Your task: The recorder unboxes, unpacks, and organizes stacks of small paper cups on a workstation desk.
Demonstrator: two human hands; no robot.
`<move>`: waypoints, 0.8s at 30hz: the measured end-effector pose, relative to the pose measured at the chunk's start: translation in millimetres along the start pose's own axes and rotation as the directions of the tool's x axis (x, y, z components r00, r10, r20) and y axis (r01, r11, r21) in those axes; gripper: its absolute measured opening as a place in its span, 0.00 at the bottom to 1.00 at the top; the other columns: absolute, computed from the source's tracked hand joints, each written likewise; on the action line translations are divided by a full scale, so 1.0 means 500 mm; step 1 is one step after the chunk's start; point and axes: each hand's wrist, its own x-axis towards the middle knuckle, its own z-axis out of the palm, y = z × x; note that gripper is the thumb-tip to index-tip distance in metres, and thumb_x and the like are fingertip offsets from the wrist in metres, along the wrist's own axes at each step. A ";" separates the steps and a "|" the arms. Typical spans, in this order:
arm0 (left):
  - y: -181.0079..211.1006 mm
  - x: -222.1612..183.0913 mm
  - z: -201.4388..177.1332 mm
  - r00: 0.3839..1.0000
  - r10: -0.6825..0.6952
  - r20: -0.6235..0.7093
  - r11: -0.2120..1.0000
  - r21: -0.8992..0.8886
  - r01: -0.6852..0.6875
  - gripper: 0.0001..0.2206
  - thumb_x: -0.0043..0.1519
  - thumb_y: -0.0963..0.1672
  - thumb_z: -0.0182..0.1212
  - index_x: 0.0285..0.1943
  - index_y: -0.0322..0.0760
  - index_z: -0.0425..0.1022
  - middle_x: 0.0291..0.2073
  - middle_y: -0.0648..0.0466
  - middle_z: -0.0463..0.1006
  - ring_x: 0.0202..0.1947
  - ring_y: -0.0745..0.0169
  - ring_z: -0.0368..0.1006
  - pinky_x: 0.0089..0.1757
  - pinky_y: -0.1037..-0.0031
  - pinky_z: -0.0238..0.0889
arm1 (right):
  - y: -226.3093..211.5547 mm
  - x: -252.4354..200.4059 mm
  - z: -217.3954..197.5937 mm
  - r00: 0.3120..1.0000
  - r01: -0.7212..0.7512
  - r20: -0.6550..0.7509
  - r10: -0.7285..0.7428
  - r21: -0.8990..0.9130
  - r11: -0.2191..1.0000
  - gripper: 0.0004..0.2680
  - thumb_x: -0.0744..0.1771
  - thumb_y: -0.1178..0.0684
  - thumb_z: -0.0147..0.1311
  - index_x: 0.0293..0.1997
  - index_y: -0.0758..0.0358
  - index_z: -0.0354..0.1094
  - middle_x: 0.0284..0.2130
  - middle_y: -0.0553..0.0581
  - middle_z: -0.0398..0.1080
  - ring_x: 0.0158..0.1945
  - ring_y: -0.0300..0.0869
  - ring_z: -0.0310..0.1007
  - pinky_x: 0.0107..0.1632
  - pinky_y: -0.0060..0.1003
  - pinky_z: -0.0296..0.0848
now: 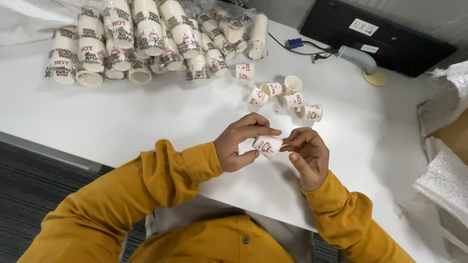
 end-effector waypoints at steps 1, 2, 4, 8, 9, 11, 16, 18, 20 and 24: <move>0.002 -0.001 0.001 1.000 -0.004 -0.003 1.000 0.001 0.004 0.30 0.52 0.34 0.57 0.68 0.38 0.73 0.53 0.49 0.69 0.50 0.56 0.71 0.51 0.71 0.68 | -0.006 0.005 0.007 1.000 -0.002 0.003 0.002 0.003 1.000 0.08 0.68 0.58 0.58 0.50 0.66 0.65 0.52 0.56 0.69 0.56 0.41 0.74 0.64 0.41 0.75; 0.003 -0.001 0.003 1.000 -0.013 0.016 1.000 0.013 0.013 0.32 0.50 0.33 0.54 0.68 0.37 0.73 0.52 0.49 0.70 0.49 0.56 0.71 0.51 0.71 0.69 | -0.012 0.010 0.013 0.998 -0.069 -0.013 0.068 -0.032 0.997 0.11 0.66 0.59 0.58 0.52 0.65 0.63 0.53 0.55 0.67 0.56 0.40 0.73 0.61 0.40 0.75; 0.004 0.001 0.002 0.999 -0.023 0.038 0.999 0.036 0.022 0.34 0.49 0.33 0.52 0.69 0.37 0.72 0.52 0.49 0.71 0.48 0.57 0.72 0.50 0.71 0.69 | -0.006 0.015 0.014 0.992 -0.126 -0.028 0.124 -0.060 0.990 0.14 0.65 0.60 0.58 0.54 0.64 0.62 0.54 0.54 0.64 0.55 0.40 0.72 0.57 0.39 0.76; 0.005 -0.004 0.008 0.997 -0.075 0.036 0.995 -0.058 0.077 0.29 0.51 0.33 0.52 0.66 0.33 0.67 0.57 0.47 0.71 0.54 0.55 0.73 0.53 0.70 0.70 | 0.016 -0.012 -0.002 0.971 -0.201 0.104 0.215 -0.135 0.970 0.13 0.65 0.64 0.61 0.53 0.66 0.63 0.51 0.57 0.69 0.56 0.43 0.73 0.62 0.41 0.73; 0.006 -0.006 0.007 0.997 -0.073 0.029 0.996 -0.052 0.074 0.28 0.50 0.33 0.52 0.63 0.32 0.67 0.58 0.46 0.71 0.58 0.54 0.73 0.57 0.68 0.70 | 0.018 -0.018 -0.004 0.971 -0.202 0.106 0.215 -0.120 0.972 0.13 0.65 0.65 0.63 0.52 0.67 0.63 0.52 0.58 0.68 0.57 0.43 0.72 0.63 0.42 0.72; 0.005 -0.004 0.007 0.993 -0.108 0.056 0.984 -0.134 0.115 0.26 0.52 0.33 0.54 0.63 0.32 0.67 0.59 0.46 0.70 0.60 0.54 0.73 0.59 0.67 0.70 | 0.006 -0.009 0.001 0.971 -0.199 0.106 0.216 -0.152 0.968 0.15 0.64 0.65 0.64 0.53 0.67 0.62 0.52 0.57 0.68 0.57 0.43 0.71 0.64 0.42 0.72; -0.014 -0.008 0.002 0.979 -0.159 0.129 0.942 -0.276 0.190 0.20 0.57 0.34 0.58 0.60 0.34 0.69 0.58 0.48 0.72 0.60 0.55 0.74 0.63 0.63 0.71 | -0.023 0.009 0.020 0.947 -0.291 0.067 0.316 -0.242 0.926 0.22 0.60 0.64 0.66 0.57 0.64 0.60 0.49 0.56 0.71 0.57 0.43 0.73 0.65 0.42 0.70; -0.023 -0.012 -0.001 0.974 -0.144 0.176 0.946 -0.266 0.188 0.18 0.57 0.34 0.58 0.57 0.35 0.71 0.56 0.49 0.71 0.60 0.53 0.74 0.63 0.64 0.72 | -0.027 0.013 0.024 0.956 -0.203 0.112 0.270 -0.412 0.889 0.22 0.59 0.63 0.68 0.56 0.66 0.62 0.49 0.56 0.72 0.57 0.43 0.73 0.66 0.42 0.69; -0.030 -0.013 -0.004 0.951 -0.163 0.262 0.973 -0.114 0.198 0.18 0.54 0.34 0.60 0.54 0.35 0.71 0.54 0.49 0.72 0.56 0.53 0.75 0.58 0.65 0.72 | -0.026 0.014 0.030 0.954 -0.175 0.123 0.272 -0.506 0.845 0.21 0.59 0.61 0.70 0.54 0.65 0.62 0.47 0.55 0.73 0.54 0.42 0.75 0.60 0.40 0.72; -0.034 -0.009 -0.008 0.904 -0.199 0.379 0.980 0.070 0.186 0.17 0.50 0.35 0.67 0.48 0.36 0.71 0.50 0.50 0.74 0.49 0.50 0.75 0.49 0.66 0.71 | -0.024 0.016 0.036 0.948 -0.105 0.140 0.287 -0.713 0.693 0.22 0.57 0.55 0.74 0.51 0.64 0.65 0.44 0.56 0.73 0.50 0.43 0.77 0.56 0.38 0.77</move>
